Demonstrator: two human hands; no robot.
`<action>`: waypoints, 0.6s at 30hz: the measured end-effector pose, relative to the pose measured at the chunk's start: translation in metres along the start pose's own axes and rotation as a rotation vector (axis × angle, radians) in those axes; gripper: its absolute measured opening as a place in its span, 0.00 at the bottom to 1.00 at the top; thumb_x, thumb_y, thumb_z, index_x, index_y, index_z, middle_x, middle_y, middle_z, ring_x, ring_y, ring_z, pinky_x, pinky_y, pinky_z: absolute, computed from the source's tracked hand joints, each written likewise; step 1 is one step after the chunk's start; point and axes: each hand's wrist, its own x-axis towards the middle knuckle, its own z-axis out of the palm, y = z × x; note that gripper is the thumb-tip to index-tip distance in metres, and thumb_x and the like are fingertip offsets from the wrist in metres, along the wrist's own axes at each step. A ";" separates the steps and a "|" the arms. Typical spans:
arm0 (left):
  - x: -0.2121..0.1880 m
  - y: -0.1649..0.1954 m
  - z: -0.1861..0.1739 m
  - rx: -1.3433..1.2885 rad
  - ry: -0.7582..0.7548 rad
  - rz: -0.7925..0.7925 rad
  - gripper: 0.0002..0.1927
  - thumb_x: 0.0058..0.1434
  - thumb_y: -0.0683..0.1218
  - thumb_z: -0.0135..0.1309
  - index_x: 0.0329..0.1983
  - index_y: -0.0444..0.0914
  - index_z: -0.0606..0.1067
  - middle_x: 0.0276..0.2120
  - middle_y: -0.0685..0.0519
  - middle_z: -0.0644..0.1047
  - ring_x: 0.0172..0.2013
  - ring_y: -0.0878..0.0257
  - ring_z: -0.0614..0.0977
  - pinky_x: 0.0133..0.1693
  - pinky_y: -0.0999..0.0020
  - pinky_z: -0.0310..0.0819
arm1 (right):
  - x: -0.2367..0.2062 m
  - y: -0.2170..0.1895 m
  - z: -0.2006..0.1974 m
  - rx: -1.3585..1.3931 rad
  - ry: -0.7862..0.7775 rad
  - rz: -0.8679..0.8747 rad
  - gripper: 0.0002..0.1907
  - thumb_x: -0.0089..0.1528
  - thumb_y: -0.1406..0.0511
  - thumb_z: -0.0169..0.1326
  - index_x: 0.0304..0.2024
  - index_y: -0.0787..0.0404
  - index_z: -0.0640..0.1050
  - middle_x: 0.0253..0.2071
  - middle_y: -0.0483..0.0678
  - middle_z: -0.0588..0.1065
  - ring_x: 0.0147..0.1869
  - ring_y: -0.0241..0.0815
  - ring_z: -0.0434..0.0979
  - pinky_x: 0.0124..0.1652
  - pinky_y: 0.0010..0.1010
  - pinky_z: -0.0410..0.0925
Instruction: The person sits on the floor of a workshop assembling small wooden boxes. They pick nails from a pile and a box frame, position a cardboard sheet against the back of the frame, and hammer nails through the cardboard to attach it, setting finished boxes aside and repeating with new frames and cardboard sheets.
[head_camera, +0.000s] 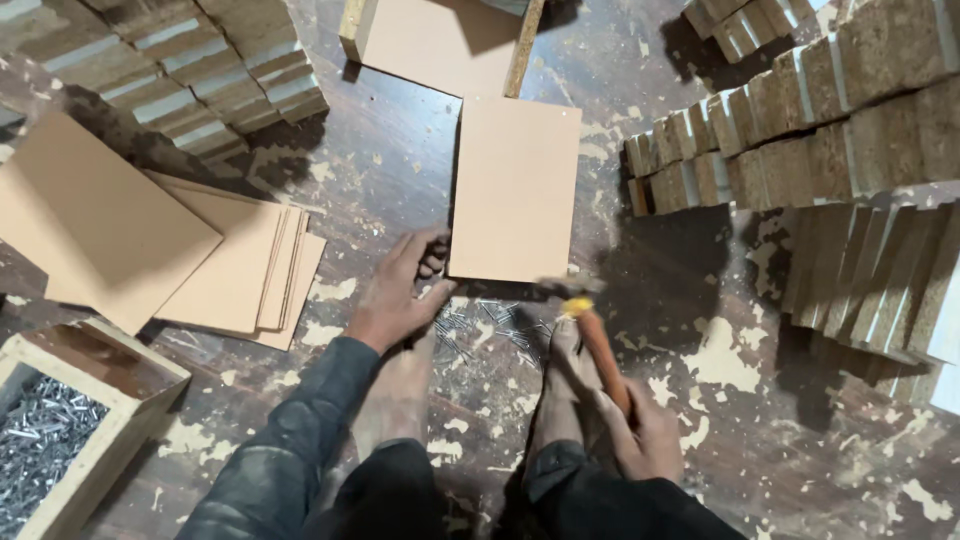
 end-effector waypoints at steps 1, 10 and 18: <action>0.001 -0.003 0.001 0.006 0.011 0.037 0.30 0.54 0.40 0.62 0.61 0.37 0.69 0.46 0.47 0.74 0.45 0.57 0.79 0.51 0.64 0.77 | -0.007 0.013 0.003 0.145 -0.018 0.195 0.15 0.63 0.59 0.58 0.49 0.60 0.79 0.24 0.52 0.75 0.24 0.43 0.73 0.24 0.32 0.64; 0.013 -0.010 0.032 -0.126 0.162 -0.095 0.11 0.61 0.47 0.63 0.40 0.34 0.79 0.38 0.49 0.74 0.41 0.59 0.77 0.45 0.67 0.71 | 0.004 0.063 0.006 0.358 -0.021 0.718 0.21 0.69 0.52 0.52 0.41 0.65 0.79 0.23 0.51 0.76 0.24 0.42 0.73 0.27 0.35 0.66; -0.017 0.023 0.016 -0.119 0.188 -0.038 0.05 0.65 0.43 0.53 0.39 0.36 0.75 0.43 0.51 0.73 0.44 0.60 0.75 0.49 0.66 0.71 | 0.041 0.002 -0.030 -0.302 0.246 -0.105 0.20 0.60 0.55 0.58 0.50 0.58 0.77 0.40 0.52 0.81 0.40 0.45 0.82 0.41 0.38 0.75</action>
